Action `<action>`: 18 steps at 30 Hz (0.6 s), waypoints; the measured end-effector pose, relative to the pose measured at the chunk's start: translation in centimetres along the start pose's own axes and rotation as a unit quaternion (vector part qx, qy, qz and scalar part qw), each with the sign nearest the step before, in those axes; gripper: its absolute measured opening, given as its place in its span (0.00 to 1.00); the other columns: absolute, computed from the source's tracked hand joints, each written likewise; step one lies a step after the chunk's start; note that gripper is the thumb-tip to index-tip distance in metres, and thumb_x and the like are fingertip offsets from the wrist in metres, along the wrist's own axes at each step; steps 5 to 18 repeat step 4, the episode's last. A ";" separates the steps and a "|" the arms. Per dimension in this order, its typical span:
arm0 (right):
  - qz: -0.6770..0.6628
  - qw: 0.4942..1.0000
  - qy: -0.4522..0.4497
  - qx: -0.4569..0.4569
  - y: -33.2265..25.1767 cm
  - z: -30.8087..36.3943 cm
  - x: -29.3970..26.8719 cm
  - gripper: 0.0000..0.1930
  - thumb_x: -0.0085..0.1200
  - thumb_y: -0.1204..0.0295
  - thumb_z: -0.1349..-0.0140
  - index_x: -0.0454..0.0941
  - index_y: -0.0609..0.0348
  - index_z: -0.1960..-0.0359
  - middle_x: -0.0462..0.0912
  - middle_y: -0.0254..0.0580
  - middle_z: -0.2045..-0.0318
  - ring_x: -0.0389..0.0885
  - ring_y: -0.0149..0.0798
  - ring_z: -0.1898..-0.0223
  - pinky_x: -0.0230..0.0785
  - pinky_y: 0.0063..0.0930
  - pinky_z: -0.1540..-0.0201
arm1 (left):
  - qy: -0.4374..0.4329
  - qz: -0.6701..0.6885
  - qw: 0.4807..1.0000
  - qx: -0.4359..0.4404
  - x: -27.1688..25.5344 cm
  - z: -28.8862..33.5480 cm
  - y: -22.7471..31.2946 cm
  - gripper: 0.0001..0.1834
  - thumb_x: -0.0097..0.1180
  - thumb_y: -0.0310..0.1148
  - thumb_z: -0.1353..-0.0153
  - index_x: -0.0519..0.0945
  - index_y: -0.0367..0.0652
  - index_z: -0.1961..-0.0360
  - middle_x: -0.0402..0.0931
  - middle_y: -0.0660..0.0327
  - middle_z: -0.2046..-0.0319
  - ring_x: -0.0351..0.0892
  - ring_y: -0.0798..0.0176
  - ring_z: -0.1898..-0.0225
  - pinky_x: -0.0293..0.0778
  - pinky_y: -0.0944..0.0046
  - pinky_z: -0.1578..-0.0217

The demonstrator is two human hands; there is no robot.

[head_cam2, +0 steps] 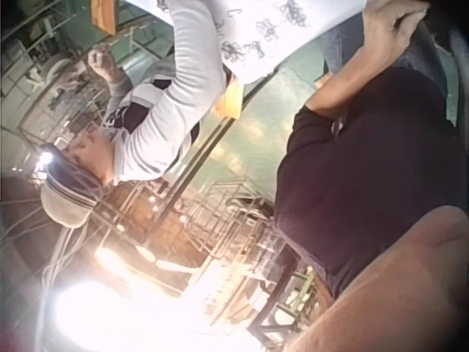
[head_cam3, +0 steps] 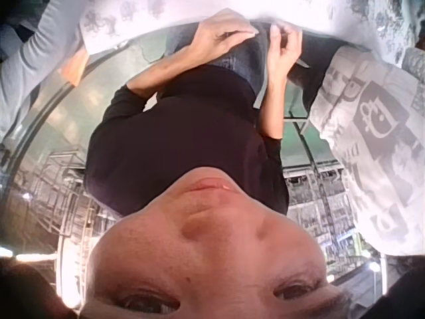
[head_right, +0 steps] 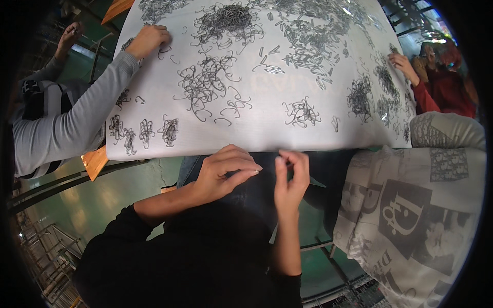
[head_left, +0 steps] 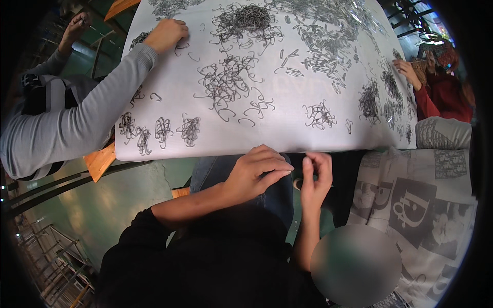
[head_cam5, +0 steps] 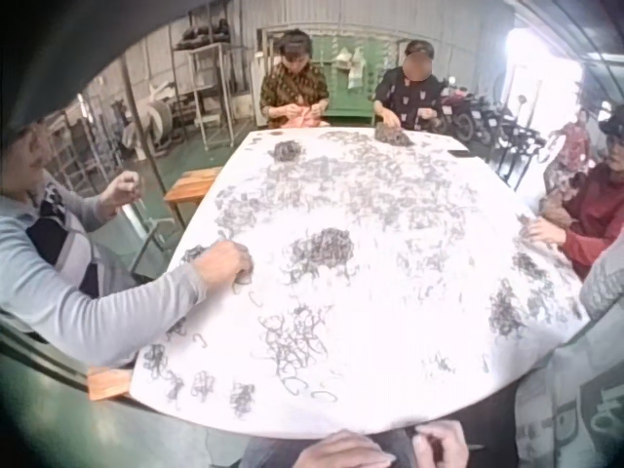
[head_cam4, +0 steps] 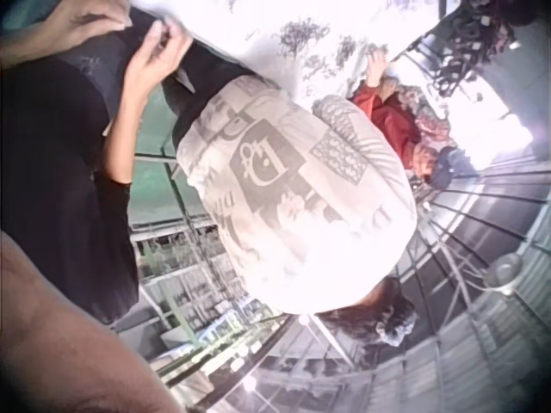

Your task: The person picks small metal clips from a white sheet and places them into piles. The person occasionally reaches to a nearby metal rack to retrieve more clips. Other people at the table perform similar sorting actions.

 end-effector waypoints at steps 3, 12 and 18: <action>0.027 0.998 -0.049 -0.037 0.5 -5.2 2.2 0.04 0.55 0.76 0.38 0.79 0.61 0.63 0.78 0.40 0.68 0.74 0.35 0.70 0.66 0.26 0.67 | -0.017 0.001 1.000 0.011 -0.1 0.1 -0.5 0.09 0.66 0.23 0.47 0.85 0.43 0.63 0.82 0.59 0.66 0.80 0.59 0.62 0.75 0.62 0.58; 0.038 0.995 -0.087 -0.043 0.6 -7.2 3.4 0.04 0.55 0.76 0.37 0.80 0.61 0.62 0.80 0.42 0.66 0.75 0.37 0.70 0.67 0.27 0.66 | -0.021 0.002 1.000 0.012 0.0 0.2 -0.5 0.09 0.66 0.23 0.47 0.86 0.44 0.63 0.82 0.59 0.65 0.80 0.59 0.61 0.75 0.61 0.57; 0.038 0.995 -0.087 -0.043 0.6 -7.2 3.4 0.04 0.55 0.76 0.37 0.80 0.61 0.62 0.80 0.42 0.66 0.75 0.37 0.70 0.67 0.27 0.66 | -0.021 0.002 1.000 0.012 0.0 0.2 -0.5 0.09 0.66 0.23 0.47 0.86 0.44 0.63 0.82 0.59 0.65 0.80 0.59 0.61 0.75 0.61 0.57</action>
Point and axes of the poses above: each hand's wrist, its own z-axis away from the middle knuckle, its own x-axis out of the palm, y = z × x, the point moved 4 cm from there along -z, towards the middle knuckle
